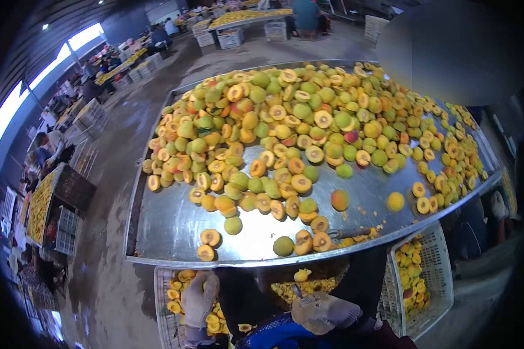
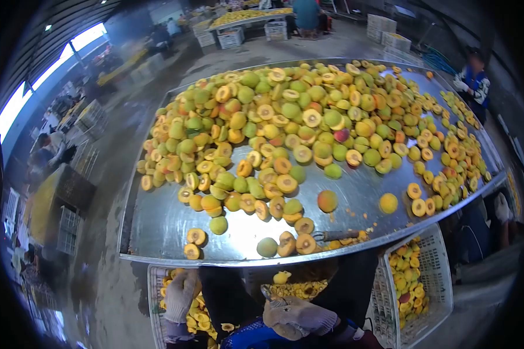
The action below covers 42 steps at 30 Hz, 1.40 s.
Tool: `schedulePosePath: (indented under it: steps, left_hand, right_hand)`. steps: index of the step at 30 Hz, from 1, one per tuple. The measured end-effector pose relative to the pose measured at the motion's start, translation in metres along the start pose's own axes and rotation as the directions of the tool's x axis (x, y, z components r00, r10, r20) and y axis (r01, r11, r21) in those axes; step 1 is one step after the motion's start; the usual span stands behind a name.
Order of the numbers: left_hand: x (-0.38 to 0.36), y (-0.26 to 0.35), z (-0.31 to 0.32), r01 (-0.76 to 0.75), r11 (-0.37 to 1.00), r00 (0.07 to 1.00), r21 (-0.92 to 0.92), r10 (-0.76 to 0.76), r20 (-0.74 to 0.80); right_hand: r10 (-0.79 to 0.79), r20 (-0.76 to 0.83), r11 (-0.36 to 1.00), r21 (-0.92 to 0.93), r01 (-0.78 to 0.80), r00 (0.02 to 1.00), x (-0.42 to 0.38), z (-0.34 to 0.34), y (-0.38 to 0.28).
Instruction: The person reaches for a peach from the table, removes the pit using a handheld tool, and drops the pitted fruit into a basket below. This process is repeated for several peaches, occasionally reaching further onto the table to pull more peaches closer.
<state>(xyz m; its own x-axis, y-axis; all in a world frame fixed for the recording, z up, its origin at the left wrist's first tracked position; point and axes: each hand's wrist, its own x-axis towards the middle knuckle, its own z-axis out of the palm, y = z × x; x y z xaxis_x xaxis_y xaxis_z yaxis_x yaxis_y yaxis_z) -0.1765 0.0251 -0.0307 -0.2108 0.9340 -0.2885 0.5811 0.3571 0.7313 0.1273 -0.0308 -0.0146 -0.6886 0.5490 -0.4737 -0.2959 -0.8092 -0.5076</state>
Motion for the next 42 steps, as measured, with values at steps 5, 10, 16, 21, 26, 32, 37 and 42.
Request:
schedulePosePath:
  steps: [5, 10, 16, 21, 26, 32, 37, 42]
  left_hand:
    - [0.052, -0.047, -0.006, -0.366, 0.686, 0.801, 0.629, 0.576, -0.162]
    - [0.14, -0.035, 0.032, -0.108, 0.777, 0.853, 0.62, 0.393, -0.343]
    - [0.11, 0.031, 0.047, -0.083, 0.97, 0.98, -0.228, 0.121, 0.16]
    - [0.046, 0.046, 0.06, 0.23, 0.52, 0.859, -0.823, 0.289, 0.422]
    - [0.003, 0.06, 0.083, 0.212, 0.348, 0.876, -0.913, 0.347, 0.335]
    - [-0.018, 0.067, 0.088, 0.062, 0.45, 0.876, -0.891, 0.403, 0.264]
    - [-0.03, 0.079, 0.091, 0.126, 0.435, 0.909, -0.892, 0.309, 0.279]
    - [-0.045, 0.078, 0.094, -0.015, 0.443, 0.894, -0.897, 0.409, 0.186]
  right_hand:
    - [-0.028, -0.137, 0.978, -0.21, -0.002, 0.99, 0.02, 0.004, 0.008]
    - [0.128, -0.281, 0.978, -0.126, -0.168, 0.951, 0.021, 0.037, -0.005]
    - [0.023, -0.084, 0.954, -0.295, -0.047, 0.996, 0.03, 0.009, 0.006]
    - [-0.049, -0.207, 0.862, -0.503, -0.063, 0.977, 0.031, 0.044, -0.029]
    - [-0.143, -0.285, 0.645, -0.753, -0.129, 0.948, 0.029, 0.056, -0.041]
    - [-0.138, -0.272, 0.53, -0.833, -0.161, 0.952, 0.028, 0.051, -0.037]
    - [-0.295, -0.151, 0.384, -0.923, -0.028, 0.943, 0.014, 0.052, -0.033]
    - [-0.444, -0.099, 0.473, -0.87, 0.139, 0.89, 0.021, 0.034, -0.012]
